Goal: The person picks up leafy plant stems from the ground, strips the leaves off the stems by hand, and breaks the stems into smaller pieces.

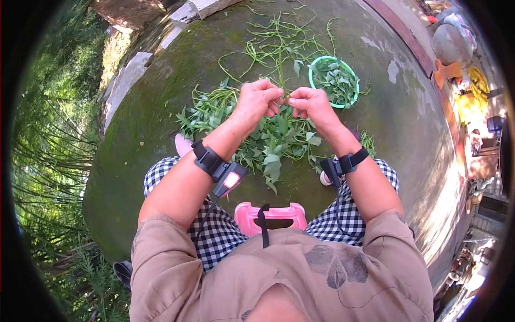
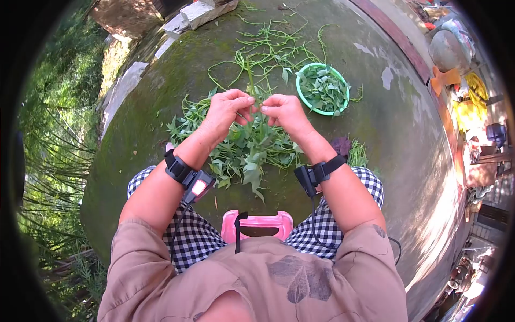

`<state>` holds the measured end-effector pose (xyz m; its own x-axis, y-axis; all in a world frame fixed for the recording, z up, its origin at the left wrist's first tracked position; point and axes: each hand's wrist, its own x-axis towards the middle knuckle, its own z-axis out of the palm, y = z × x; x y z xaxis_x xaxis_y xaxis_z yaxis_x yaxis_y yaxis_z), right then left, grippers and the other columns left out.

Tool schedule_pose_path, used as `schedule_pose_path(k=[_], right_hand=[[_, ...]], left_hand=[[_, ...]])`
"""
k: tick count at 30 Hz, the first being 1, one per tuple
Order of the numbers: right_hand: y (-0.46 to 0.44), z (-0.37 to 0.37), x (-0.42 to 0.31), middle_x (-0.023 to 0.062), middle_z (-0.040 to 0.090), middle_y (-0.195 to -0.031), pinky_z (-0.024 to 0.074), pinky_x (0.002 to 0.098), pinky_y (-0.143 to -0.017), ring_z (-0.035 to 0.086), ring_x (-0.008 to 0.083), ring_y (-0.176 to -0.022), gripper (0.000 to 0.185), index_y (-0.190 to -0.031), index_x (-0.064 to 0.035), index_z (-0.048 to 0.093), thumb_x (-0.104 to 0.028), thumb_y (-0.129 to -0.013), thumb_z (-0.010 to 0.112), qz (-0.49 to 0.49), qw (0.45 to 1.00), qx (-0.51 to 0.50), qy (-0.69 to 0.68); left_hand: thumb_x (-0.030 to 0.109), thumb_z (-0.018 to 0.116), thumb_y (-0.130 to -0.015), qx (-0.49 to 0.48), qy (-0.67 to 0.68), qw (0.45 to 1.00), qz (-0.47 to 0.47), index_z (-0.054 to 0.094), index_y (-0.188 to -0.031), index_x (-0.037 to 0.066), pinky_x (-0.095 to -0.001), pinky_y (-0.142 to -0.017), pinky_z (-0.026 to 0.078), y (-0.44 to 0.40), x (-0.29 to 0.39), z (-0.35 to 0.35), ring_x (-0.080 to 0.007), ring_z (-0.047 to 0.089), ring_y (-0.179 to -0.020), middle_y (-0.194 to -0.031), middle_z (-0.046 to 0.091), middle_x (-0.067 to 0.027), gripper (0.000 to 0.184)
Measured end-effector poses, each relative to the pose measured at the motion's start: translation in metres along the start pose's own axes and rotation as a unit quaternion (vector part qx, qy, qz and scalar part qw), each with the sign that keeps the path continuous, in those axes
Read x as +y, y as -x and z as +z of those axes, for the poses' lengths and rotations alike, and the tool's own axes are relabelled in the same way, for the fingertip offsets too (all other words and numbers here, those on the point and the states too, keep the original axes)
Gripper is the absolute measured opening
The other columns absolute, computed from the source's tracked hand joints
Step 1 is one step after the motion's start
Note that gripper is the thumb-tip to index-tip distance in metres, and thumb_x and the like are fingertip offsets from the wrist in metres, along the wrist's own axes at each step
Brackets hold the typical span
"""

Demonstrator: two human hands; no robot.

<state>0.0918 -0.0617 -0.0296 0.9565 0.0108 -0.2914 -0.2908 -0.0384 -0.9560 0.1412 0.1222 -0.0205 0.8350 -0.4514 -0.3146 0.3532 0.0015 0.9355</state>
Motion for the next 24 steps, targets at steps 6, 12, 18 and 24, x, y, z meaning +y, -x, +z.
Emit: schedule_pose_path(k=[6, 12, 18, 24], right_hand=[[0.001, -0.022, -0.009, -0.0012, 0.061, -0.070, 0.0399, 0.0217, -0.049, 0.054, 0.0070, -0.055, 0.007, -0.086, -0.0043, 0.065, -0.011, -0.084, 0.067, 0.053, 0.998, -0.031, -0.003], [0.005, -0.029, -0.010, 0.0004, 0.059, -0.065, 0.0371, 0.0217, -0.045, 0.053, 0.0075, -0.051, 0.009, -0.086, -0.0047, 0.065, -0.014, -0.086, 0.065, 0.063, 0.998, -0.023, -0.017], [0.012, -0.040, -0.002, -0.0006, 0.061, -0.067, 0.0364, 0.0201, -0.046, 0.055, 0.0072, -0.052, 0.012, -0.088, -0.0054, 0.064, -0.016, -0.088, 0.061, 0.081, 0.994, -0.072, -0.028], [0.015, -0.049, -0.006, -0.0010, 0.061, -0.067, 0.0370, 0.0200, -0.046, 0.056, 0.0067, -0.052, 0.014, -0.091, -0.0034, 0.065, -0.017, -0.089, 0.062, 0.083, 0.991, -0.066, -0.081]], left_hand=[[0.018, 0.062, -0.091, 0.000, 0.000, 1.000, -0.020, 0.061, -0.097, 0.004, -0.0229, -0.045, 0.044, -0.016, -0.002, 0.020, -0.0127, 0.059, -0.051, -0.068, 0.064, -0.0038, 0.015], [0.025, 0.064, -0.091, 0.002, -0.056, 0.998, -0.028, 0.065, -0.091, 0.010, -0.0258, -0.061, 0.046, -0.025, -0.007, 0.027, -0.0088, 0.060, -0.070, -0.073, 0.063, 0.0017, 0.015], [0.027, 0.064, -0.091, -0.066, -0.040, 0.994, -0.076, 0.065, -0.092, 0.009, -0.0286, -0.070, 0.047, -0.023, -0.009, 0.023, -0.0109, 0.061, -0.083, -0.083, 0.067, -0.0008, 0.018], [0.025, 0.061, -0.093, -0.024, -0.149, 0.987, -0.059, 0.065, -0.094, 0.007, -0.0280, -0.068, 0.046, -0.037, -0.024, 0.005, -0.0125, 0.061, -0.075, -0.078, 0.066, -0.0020, 0.018]])
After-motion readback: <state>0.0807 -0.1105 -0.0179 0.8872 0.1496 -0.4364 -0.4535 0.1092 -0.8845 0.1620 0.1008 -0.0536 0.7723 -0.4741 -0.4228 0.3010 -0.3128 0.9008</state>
